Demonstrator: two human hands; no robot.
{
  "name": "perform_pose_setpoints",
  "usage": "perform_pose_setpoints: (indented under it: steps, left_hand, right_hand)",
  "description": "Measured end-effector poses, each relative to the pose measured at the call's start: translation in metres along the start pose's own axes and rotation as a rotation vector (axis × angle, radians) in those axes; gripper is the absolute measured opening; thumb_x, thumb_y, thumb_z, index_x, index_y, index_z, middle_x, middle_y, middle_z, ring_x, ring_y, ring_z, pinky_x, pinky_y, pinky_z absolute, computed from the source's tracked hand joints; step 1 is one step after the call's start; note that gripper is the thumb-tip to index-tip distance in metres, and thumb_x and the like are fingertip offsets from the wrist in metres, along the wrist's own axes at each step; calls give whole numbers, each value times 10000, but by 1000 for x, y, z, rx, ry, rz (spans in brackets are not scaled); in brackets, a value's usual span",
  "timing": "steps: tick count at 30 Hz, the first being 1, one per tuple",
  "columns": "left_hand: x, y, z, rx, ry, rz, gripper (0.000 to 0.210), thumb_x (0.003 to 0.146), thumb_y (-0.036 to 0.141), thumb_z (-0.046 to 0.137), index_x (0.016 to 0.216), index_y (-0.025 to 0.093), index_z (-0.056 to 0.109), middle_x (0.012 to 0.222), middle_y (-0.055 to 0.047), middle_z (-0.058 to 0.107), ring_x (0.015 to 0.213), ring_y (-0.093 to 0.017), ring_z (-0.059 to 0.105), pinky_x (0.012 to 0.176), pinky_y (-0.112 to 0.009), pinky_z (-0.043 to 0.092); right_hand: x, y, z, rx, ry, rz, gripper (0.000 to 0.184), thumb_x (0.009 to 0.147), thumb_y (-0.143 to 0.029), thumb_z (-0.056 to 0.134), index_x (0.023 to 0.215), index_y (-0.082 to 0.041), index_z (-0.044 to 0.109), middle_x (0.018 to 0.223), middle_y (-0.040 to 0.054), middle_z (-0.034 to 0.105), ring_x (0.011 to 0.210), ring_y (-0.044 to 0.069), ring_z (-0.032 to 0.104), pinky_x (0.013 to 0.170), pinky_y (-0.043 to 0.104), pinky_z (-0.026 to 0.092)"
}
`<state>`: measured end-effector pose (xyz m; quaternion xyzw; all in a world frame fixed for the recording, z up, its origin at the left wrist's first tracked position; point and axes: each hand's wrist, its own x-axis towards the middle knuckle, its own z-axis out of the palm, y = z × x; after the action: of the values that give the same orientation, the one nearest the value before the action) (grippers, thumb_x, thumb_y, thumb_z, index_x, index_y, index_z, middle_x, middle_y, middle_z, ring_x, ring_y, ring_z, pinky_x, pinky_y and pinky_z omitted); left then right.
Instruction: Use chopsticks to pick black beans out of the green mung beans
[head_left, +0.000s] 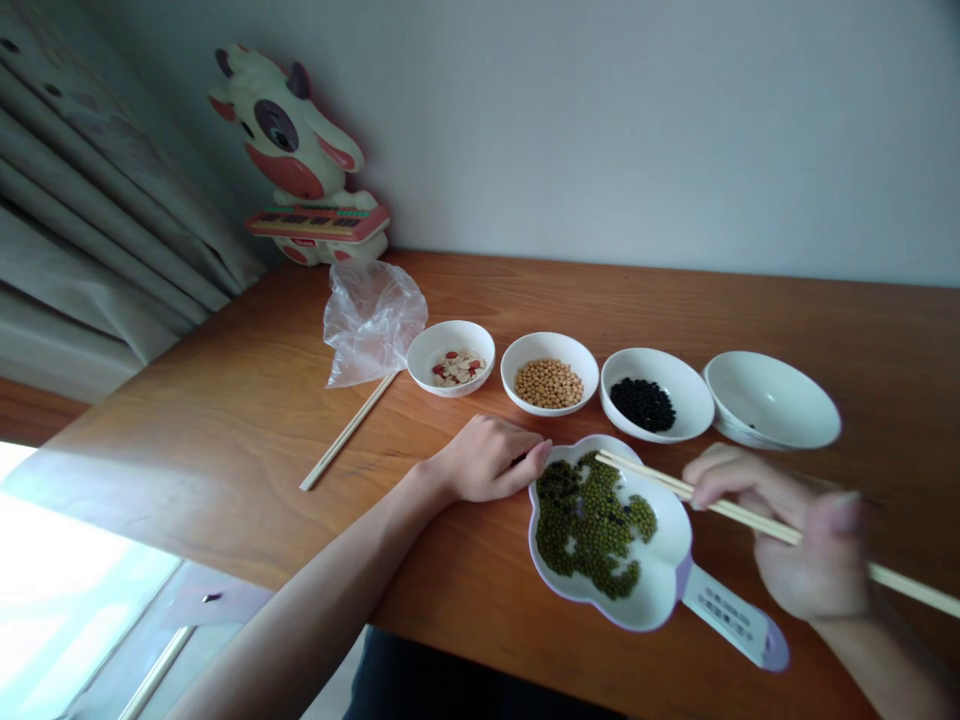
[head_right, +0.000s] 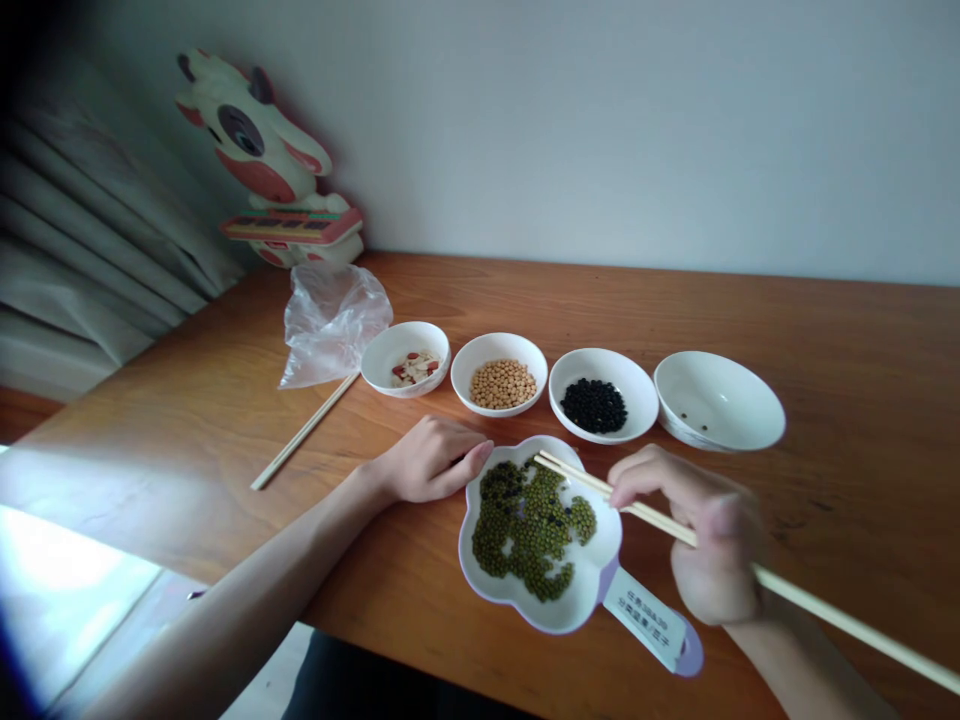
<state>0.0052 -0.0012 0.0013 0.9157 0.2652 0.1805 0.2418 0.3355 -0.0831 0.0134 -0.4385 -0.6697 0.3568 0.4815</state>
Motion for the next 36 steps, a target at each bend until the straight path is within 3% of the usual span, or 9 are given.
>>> perform_pose_setpoints:
  steps: [3,6,22,28,36]
  left_hand:
    - [0,0,0,-1,1,-6,442,1123,361,333,747,190,489,709,-18,602,625,-132,513,643,-285,381]
    - [0,0,-1,-4,2,-4,448,1126,367,325,746,190,484,707,-18,601,619,-132,504,636,-286,367]
    - [0,0,0,-9,3,2,453,1126,365,326,745,188,495,707,-21,605,623,-131,514,640,-286,379]
    - [0,0,0,-3,4,0,452,1123,364,327,748,188,508,707,-25,609,627,-136,528,645,-285,393]
    - [0,0,0,-7,9,5,449,1124,363,328,743,190,491,704,-21,602,621,-132,516,643,-283,387]
  right_hand:
    - [-3,2,14,11,-161,-29,676,1029,-719,272,914,-277,769,897,88,733,818,297,674,764,426,511]
    - [-3,7,20,4,-201,-8,653,1046,-689,239,940,-269,727,903,81,715,827,295,667,778,424,491]
    - [-1,8,26,-8,-153,-1,642,1073,-622,237,886,-258,732,847,86,722,811,289,666,713,409,491]
    - [-3,11,25,-25,-159,25,696,1036,-705,217,871,-245,712,834,93,710,789,294,654,715,424,494]
    - [-3,9,23,-29,-184,24,677,1044,-695,211,887,-255,702,840,78,700,776,278,637,704,408,468]
